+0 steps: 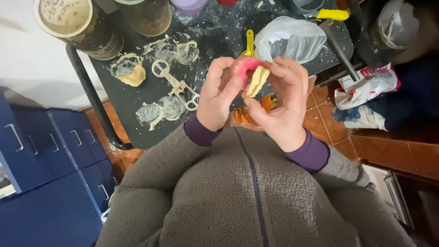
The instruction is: Cleaning and assembling dental plaster models and dentures on a workbench.
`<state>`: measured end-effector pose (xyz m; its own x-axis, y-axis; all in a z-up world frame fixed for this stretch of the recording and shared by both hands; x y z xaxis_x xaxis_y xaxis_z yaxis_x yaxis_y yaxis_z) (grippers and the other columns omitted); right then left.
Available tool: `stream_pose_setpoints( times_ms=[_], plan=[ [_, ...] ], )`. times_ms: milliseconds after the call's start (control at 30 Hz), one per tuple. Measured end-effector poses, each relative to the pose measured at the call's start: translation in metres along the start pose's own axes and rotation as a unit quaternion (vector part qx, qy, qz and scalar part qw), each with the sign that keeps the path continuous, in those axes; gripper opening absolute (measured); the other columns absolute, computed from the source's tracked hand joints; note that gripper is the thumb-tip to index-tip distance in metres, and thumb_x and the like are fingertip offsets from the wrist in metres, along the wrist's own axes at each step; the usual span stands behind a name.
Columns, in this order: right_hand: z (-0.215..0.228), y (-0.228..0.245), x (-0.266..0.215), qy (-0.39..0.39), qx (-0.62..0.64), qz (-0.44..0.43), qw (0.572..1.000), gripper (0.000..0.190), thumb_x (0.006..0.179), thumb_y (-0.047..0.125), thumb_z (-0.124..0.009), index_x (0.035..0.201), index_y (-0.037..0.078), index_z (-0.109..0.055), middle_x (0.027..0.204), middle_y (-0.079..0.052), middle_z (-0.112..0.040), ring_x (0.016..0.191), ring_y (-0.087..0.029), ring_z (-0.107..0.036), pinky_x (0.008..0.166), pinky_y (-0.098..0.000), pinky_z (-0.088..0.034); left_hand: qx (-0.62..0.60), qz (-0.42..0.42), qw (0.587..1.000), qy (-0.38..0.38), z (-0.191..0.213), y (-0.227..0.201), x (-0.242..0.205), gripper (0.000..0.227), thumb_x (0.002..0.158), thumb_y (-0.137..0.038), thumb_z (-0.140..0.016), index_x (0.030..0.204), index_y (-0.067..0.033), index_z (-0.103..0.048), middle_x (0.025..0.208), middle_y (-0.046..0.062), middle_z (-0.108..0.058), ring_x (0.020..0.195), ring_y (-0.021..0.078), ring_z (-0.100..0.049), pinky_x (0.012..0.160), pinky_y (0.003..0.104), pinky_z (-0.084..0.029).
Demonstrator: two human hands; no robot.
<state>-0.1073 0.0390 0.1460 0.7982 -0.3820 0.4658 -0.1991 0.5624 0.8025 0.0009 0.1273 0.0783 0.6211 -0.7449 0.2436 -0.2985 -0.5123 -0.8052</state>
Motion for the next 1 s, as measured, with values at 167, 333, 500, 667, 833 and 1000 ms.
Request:
stream_pose_setpoints(
  times_ms=[167, 333, 500, 667, 833, 1000],
  plan=[
    [0.001, -0.004, -0.003, -0.003, 0.048, 0.014, 0.999, 0.071, 0.090, -0.012, -0.081, 0.143, 0.006, -0.038, 0.149, -0.010, -0.034, 0.144, -0.025, -0.050, 0.127, -0.0410, -0.046, -0.160, 0.087, 0.981, -0.063, -0.004, 0.001, 0.004, 0.034, 0.109, -0.029, -0.051, 0.134, -0.0071, -0.042, 0.138, 0.011, -0.058, 0.128, 0.0197, -0.063, 0.107, 0.038, -0.052],
    [0.012, 0.013, 0.000, 0.006, -0.031, 0.056, 0.998, 0.069, 0.090, -0.009, -0.082, 0.141, 0.008, -0.040, 0.147, -0.010, -0.037, 0.139, -0.024, -0.049, 0.121, -0.0381, -0.047, -0.038, 0.040, 0.997, -0.053, 0.003, 0.005, -0.004, 0.031, 0.115, -0.021, -0.051, 0.139, -0.0037, -0.043, 0.136, 0.012, -0.059, 0.122, 0.0173, -0.060, 0.109, 0.036, -0.051],
    [0.009, 0.024, 0.003, 0.033, -0.219, 0.096, 0.970, 0.068, 0.082, -0.002, -0.086, 0.138, 0.005, -0.048, 0.145, -0.014, -0.043, 0.138, -0.034, -0.050, 0.114, -0.0417, -0.048, 0.074, 0.011, 0.997, 0.009, -0.015, -0.004, -0.006, 0.032, 0.114, -0.014, -0.049, 0.142, -0.0024, -0.039, 0.136, 0.012, -0.060, 0.124, 0.0175, -0.062, 0.109, 0.034, -0.053],
    [0.012, 0.014, -0.005, 0.041, -0.177, 0.111, 0.977, 0.063, 0.091, -0.004, -0.081, 0.145, 0.003, -0.048, 0.157, -0.018, -0.035, 0.142, -0.034, -0.049, 0.117, -0.0402, -0.051, 0.138, 0.001, 0.990, 0.026, -0.021, -0.010, -0.008, 0.028, 0.117, -0.011, -0.044, 0.143, -0.0006, -0.041, 0.138, 0.012, -0.060, 0.127, 0.0172, -0.062, 0.112, 0.033, -0.052],
    [0.016, 0.010, -0.004, 0.053, -0.101, 0.100, 0.988, 0.058, 0.094, -0.005, -0.080, 0.146, 0.007, -0.056, 0.158, -0.017, -0.030, 0.149, -0.034, -0.043, 0.124, -0.0439, -0.047, 0.184, -0.008, 0.983, 0.021, -0.020, -0.010, -0.010, 0.025, 0.116, -0.007, -0.045, 0.140, -0.0009, -0.042, 0.132, 0.011, -0.062, 0.121, 0.0148, -0.063, 0.108, 0.031, -0.053],
    [0.010, -0.009, -0.013, 0.055, -0.073, 0.060, 0.994, 0.063, 0.087, -0.006, -0.082, 0.143, 0.006, -0.055, 0.158, -0.015, -0.041, 0.145, -0.030, -0.049, 0.120, -0.0440, -0.046, 0.166, -0.003, 0.986, 0.025, -0.017, -0.004, -0.012, 0.025, 0.115, -0.004, -0.046, 0.140, -0.0005, -0.042, 0.129, 0.011, -0.062, 0.120, 0.0136, -0.062, 0.108, 0.030, -0.051]
  ],
)
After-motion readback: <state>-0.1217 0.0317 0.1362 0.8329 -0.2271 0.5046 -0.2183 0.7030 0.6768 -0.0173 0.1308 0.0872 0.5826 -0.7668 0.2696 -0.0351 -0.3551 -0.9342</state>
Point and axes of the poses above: each hand's wrist, its own x-axis towards the middle knuckle, its own z-axis out of the back of the hand, y = z × x, the point moved 8 cm from there along x, towards the middle knuckle
